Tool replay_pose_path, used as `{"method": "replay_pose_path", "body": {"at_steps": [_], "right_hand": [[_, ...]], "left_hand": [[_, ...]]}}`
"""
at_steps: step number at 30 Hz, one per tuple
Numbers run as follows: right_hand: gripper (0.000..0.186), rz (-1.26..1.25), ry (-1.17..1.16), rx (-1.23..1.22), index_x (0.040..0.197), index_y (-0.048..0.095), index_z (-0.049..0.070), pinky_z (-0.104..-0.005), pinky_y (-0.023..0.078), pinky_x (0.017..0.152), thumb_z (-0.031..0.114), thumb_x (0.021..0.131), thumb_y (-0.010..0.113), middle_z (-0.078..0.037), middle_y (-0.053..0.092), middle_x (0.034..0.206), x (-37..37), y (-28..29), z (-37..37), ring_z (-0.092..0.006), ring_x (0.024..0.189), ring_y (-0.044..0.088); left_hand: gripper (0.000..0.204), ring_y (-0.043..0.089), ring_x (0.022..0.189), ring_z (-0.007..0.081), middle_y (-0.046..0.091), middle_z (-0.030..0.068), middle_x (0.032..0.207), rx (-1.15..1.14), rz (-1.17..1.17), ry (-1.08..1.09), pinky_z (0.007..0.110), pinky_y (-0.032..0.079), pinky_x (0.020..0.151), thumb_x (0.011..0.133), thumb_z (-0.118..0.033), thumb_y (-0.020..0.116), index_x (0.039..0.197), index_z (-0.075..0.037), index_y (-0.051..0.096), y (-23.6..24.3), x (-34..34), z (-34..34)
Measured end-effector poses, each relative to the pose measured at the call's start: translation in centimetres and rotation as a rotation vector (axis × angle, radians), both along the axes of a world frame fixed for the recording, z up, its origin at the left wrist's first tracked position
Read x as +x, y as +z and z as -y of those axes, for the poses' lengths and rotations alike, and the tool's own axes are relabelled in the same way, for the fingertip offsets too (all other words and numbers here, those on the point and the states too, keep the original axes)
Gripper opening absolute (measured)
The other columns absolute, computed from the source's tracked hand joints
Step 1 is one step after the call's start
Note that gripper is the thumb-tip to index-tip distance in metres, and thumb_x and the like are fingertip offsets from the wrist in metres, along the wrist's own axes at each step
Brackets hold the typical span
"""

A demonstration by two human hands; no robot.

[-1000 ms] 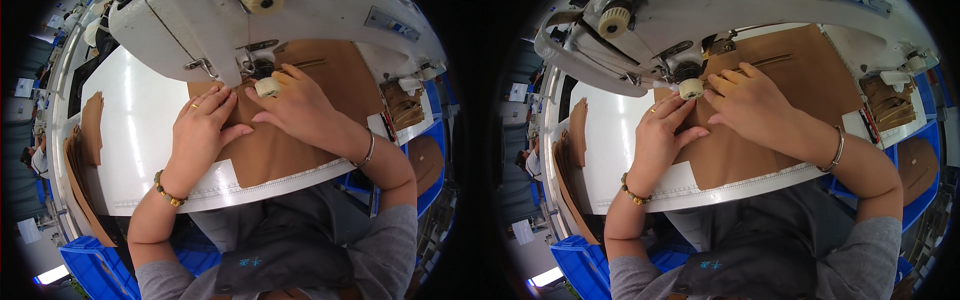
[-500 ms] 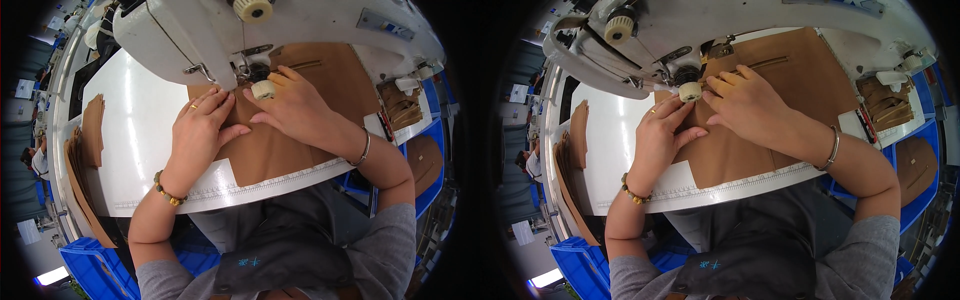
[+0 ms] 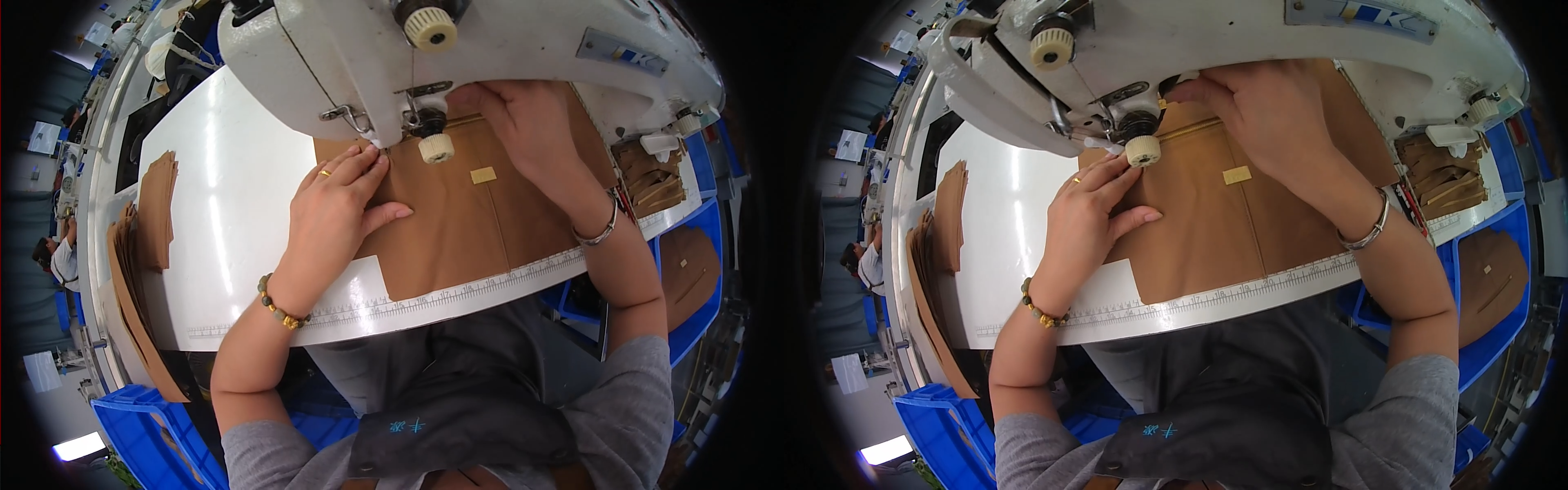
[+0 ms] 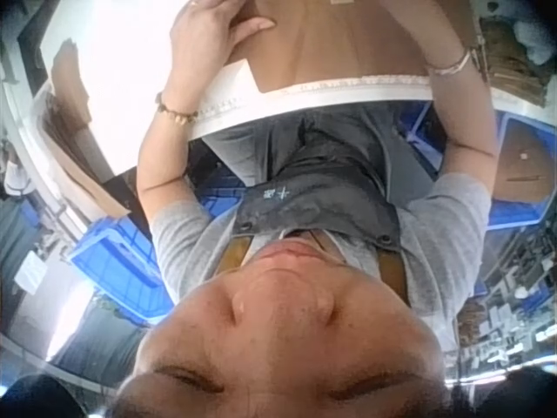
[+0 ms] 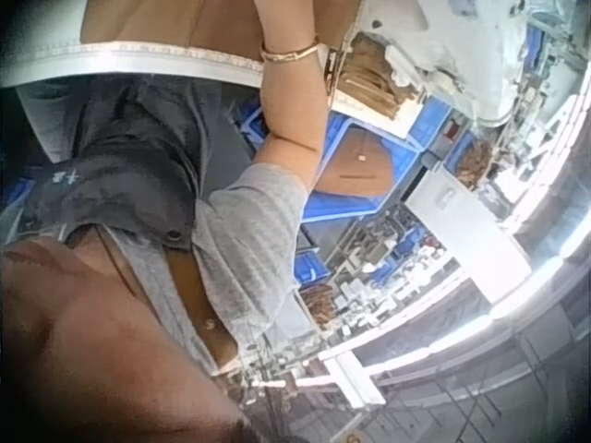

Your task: Sewing a zipper onto a leather panel using an industrial sewing machine.

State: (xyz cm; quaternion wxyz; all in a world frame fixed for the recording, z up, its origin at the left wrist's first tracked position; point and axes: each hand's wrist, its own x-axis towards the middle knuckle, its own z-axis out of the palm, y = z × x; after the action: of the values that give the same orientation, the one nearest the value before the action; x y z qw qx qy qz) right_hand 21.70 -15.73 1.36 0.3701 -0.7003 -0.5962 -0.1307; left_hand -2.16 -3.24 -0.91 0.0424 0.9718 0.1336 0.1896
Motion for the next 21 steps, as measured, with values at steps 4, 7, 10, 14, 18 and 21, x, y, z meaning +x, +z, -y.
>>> {"method": "replay_pose_path", "body": {"at_steps": [4, 7, 10, 14, 18, 21], "right_hand": [[0.032, -0.022, 0.019, 0.167, 0.086, 0.079, 0.009, -0.0449, 0.052, 0.070, 0.041, 0.092, 0.075, -0.008, 0.072, 0.077, 0.2, -0.4, -0.5, -0.0332, 0.075, 0.068], [0.033, -0.056, 0.115, 0.084, 0.081, 0.076, 0.008, -0.0450, 0.049, 0.066, 0.039, 0.093, 0.075, -0.010, 0.067, 0.072, 0.7, 0.1, 0.0, -0.0334, 0.070, 0.065], [0.035, 0.016, 0.210, -0.023, 0.075, 0.072, 0.007, -0.0449, 0.046, 0.061, 0.036, 0.095, 0.074, -0.011, 0.062, 0.066, 1.3, 0.6, 0.9, -0.0326, 0.064, 0.061], [0.036, 0.221, 0.277, -0.006, 0.069, 0.066, 0.008, -0.0432, 0.043, 0.054, 0.032, 0.094, 0.076, -0.009, 0.056, 0.061, 0.8, 1.4, 2.0, -0.0289, 0.059, 0.058], [0.035, 0.341, 0.352, 0.067, 0.069, 0.063, 0.010, -0.0397, 0.043, 0.051, 0.032, 0.092, 0.079, -0.004, 0.057, 0.065, -2.0, 2.6, 3.8, -0.0249, 0.058, 0.059], [0.022, 0.310, 0.418, 0.026, 0.089, 0.073, 0.009, -0.0362, 0.044, 0.051, 0.030, 0.090, 0.080, -0.002, 0.059, 0.070, -5.6, 3.0, 5.2, -0.0204, 0.059, 0.060]], "left_hand": [[0.063, 0.066, 0.128, 0.0283, 0.074, 0.0100, 0.130, 0.006, 0.014, -0.016, 0.040, 0.052, 0.106, 0.080, -0.051, 0.079, 0.121, -0.003, 0.077, 0.0, 0.0, 0.1], [0.063, 0.066, 0.128, 0.0282, 0.074, 0.0098, 0.130, 0.015, 0.021, -0.018, 0.039, 0.052, 0.106, 0.080, -0.051, 0.080, 0.121, -0.003, 0.077, -0.1, 0.0, 0.1], [0.063, 0.066, 0.127, 0.0282, 0.074, 0.0098, 0.130, 0.009, 0.035, -0.027, 0.039, 0.052, 0.106, 0.080, -0.050, 0.079, 0.121, -0.002, 0.077, -0.2, 0.0, 0.0], [0.063, 0.066, 0.127, 0.0283, 0.074, 0.0098, 0.130, -0.007, 0.045, -0.025, 0.040, 0.052, 0.106, 0.081, -0.050, 0.079, 0.121, -0.002, 0.077, -0.4, 0.1, -0.2], [0.064, 0.067, 0.127, 0.0281, 0.073, 0.0096, 0.131, -0.034, 0.068, -0.012, 0.039, 0.052, 0.105, 0.080, -0.052, 0.080, 0.120, -0.002, 0.077, -0.7, 0.1, -0.1], [0.059, 0.067, 0.127, 0.0277, 0.073, 0.0094, 0.132, -0.028, 0.060, -0.005, 0.039, 0.053, 0.105, 0.081, -0.046, 0.081, 0.122, -0.004, 0.077, -0.7, 0.1, -0.3]]}}
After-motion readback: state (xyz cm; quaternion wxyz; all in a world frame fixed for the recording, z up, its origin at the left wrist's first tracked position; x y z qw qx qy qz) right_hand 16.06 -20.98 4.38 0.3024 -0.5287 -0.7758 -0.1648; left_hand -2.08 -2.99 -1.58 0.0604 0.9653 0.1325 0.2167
